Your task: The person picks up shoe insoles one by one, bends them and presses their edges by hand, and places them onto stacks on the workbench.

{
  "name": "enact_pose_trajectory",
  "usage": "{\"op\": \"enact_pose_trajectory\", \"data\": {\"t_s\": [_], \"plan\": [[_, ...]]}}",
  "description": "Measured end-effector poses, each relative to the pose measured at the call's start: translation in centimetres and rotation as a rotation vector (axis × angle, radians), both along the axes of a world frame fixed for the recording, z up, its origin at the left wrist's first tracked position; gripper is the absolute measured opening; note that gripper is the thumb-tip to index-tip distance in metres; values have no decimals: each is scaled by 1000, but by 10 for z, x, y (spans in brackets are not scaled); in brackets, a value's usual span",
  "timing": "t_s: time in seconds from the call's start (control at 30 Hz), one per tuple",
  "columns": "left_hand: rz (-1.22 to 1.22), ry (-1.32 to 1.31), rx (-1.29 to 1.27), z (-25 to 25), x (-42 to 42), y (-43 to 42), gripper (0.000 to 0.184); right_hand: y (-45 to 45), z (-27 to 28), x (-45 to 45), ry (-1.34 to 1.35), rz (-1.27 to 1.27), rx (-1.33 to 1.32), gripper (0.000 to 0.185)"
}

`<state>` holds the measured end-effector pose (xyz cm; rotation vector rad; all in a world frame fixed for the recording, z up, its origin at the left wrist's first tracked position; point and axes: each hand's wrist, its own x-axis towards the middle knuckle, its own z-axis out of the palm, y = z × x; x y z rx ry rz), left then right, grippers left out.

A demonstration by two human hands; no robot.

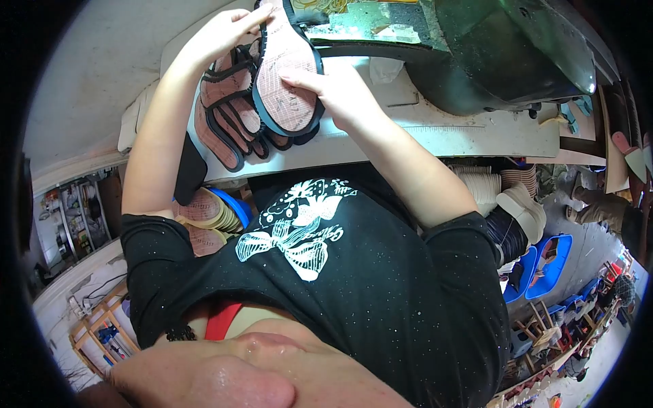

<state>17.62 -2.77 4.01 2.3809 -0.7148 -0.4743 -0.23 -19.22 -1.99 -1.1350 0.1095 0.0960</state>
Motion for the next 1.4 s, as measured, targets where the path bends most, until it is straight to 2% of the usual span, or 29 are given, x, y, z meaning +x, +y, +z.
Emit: {"op": "enact_pose_trajectory", "data": {"t_s": [0.07, 0.13, 0.2, 0.3, 0.4, 0.5, 0.6, 0.7, 0.8, 0.83, 1.0, 1.17, 1.2, 1.23, 1.33, 1.37, 1.4], "plan": [[-34, 183, -27, 29, -36, -4, 54, 1, -3, 7, 26, 25, 7, 31], [-70, 242, -205, 1, -38, 5, 64, 1, 0, 11, 31, 18, -16, 34], [-11, 302, -302, -13, -33, 5, 63, 3, 3, 13, 26, -4, -30, 36], [48, 314, -302, -14, -35, 4, 59, 2, 1, 13, 4, -20, -18, 35], [41, 354, -319, -7, -35, 2, 73, 3, 9, 11, -13, -41, -44, 35], [31, 327, -284, -6, -32, 2, 49, 1, 2, 16, 41, -49, -86, 37], [-5, 359, -268, 1, -30, 0, 48, 6, -6, 17, 29, -143, -44, 41], [-11, 345, -243, -1, -24, 0, 51, 6, 11, 7, 101, -68, 107, 42], [9, 349, -271, -1, -26, 0, 52, 5, 5, -5, -70, 75, -248, 41], [4, 342, -281, -3, -25, 0, 52, 12, 9, -12, 2, 29, -21, 38], [14, 334, -212, -5, -18, 3, 53, 13, 10, -12, 20, -18, 19, 33], [54, 476, -321, -12, -5, 4, 50, 17, 11, -2, 24, -50, 86, 29], [80, 503, -346, 0, -13, -1, 50, 19, 10, -1, 16, -61, 92, 30], [100, 499, -285, 19, -21, -6, 29, 19, 9, 2, 8, -73, 98, 30], [224, 500, -297, 28, -26, -11, 27, 20, 0, 11, -9, -100, 100, 30], [121, 539, -373, 23, -22, -9, 30, 20, 3, 13, 1, -103, 130, 30], [162, 544, -378, 21, -21, -8, 30, 21, 5, 15, 12, -107, 159, 31]]}}
